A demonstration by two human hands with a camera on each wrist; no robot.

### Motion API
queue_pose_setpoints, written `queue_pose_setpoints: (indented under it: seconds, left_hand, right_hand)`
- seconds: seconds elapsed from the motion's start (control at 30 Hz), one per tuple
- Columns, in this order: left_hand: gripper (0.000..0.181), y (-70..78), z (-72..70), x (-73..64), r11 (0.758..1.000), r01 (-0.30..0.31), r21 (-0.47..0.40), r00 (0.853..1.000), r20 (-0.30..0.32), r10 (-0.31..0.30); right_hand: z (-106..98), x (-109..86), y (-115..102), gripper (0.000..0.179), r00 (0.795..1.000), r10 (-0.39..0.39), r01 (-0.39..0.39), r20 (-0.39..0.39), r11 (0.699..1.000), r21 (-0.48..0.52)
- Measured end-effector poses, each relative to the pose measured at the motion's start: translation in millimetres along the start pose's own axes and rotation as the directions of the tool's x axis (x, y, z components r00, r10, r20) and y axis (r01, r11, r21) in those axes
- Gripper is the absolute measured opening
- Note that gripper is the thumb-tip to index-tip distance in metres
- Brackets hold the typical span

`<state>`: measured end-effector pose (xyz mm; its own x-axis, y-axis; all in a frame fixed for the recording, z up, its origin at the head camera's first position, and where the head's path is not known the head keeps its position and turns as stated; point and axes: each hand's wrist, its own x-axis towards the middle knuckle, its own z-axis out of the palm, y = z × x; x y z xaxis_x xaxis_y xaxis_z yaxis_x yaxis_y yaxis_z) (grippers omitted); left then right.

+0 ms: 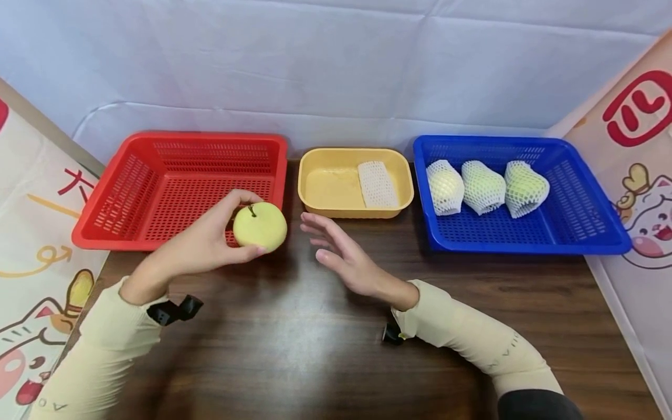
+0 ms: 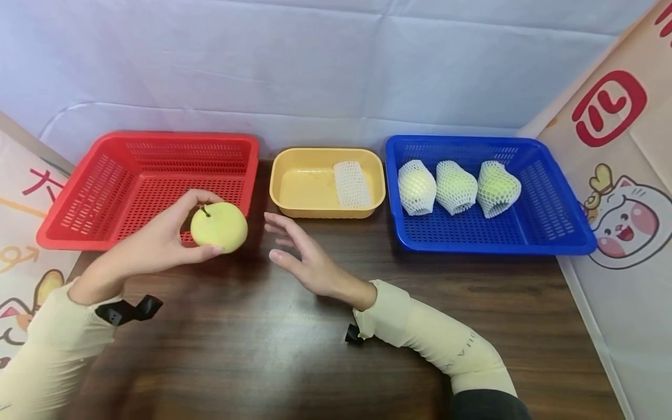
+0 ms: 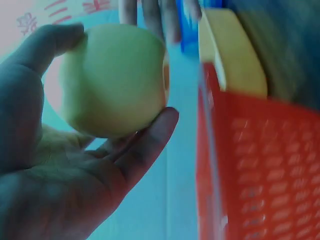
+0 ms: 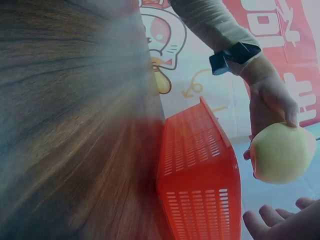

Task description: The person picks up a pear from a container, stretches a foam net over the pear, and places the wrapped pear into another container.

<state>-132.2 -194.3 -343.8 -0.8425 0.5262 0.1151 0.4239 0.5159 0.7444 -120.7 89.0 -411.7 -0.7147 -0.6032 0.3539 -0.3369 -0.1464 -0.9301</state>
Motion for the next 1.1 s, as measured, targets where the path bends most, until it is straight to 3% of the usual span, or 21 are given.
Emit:
queue_pose_setpoints:
  seconds: [0.13,0.33,0.47,0.63,0.83,1.1]
  left_hand:
    - [0.07,5.3,23.7,-7.7,0.998,0.015,-0.063,0.999,-0.028,-0.017]
    - [0.073,13.1,52.9,-14.1,0.999,0.017,-0.045,0.993,-0.118,-0.023]
    - [0.077,22.9,60.2,-16.2,0.999,0.02,-0.039,0.986,-0.163,-0.026]
    - [0.078,29.8,68.5,-15.5,0.996,0.02,-0.082,0.983,-0.181,-0.034]
    - [0.077,29.0,75.0,-14.0,0.995,0.012,-0.1,0.978,-0.204,-0.032]
    - [0.079,24.8,78.2,-15.0,0.997,-0.003,-0.083,0.978,-0.207,-0.014]
  right_hand:
    - [6,3.8,0,0.082,0.999,0.002,-0.001,-0.041,1.0,0.014]
    - [13,5.3,0,0.08,0.998,-0.042,0.043,-0.052,0.999,0.027]
    - [17,4.7,-1,0.071,0.995,-0.091,0.092,-0.042,0.995,0.024]
    - [20,2.7,0,0.078,0.994,-0.106,0.106,-0.002,0.994,-0.035]
    - [20,-2.0,2,0.086,0.996,-0.084,0.086,0.032,0.995,-0.056]
    - [11,-7.7,3,0.073,0.99,-0.081,0.086,0.111,0.996,-0.036]
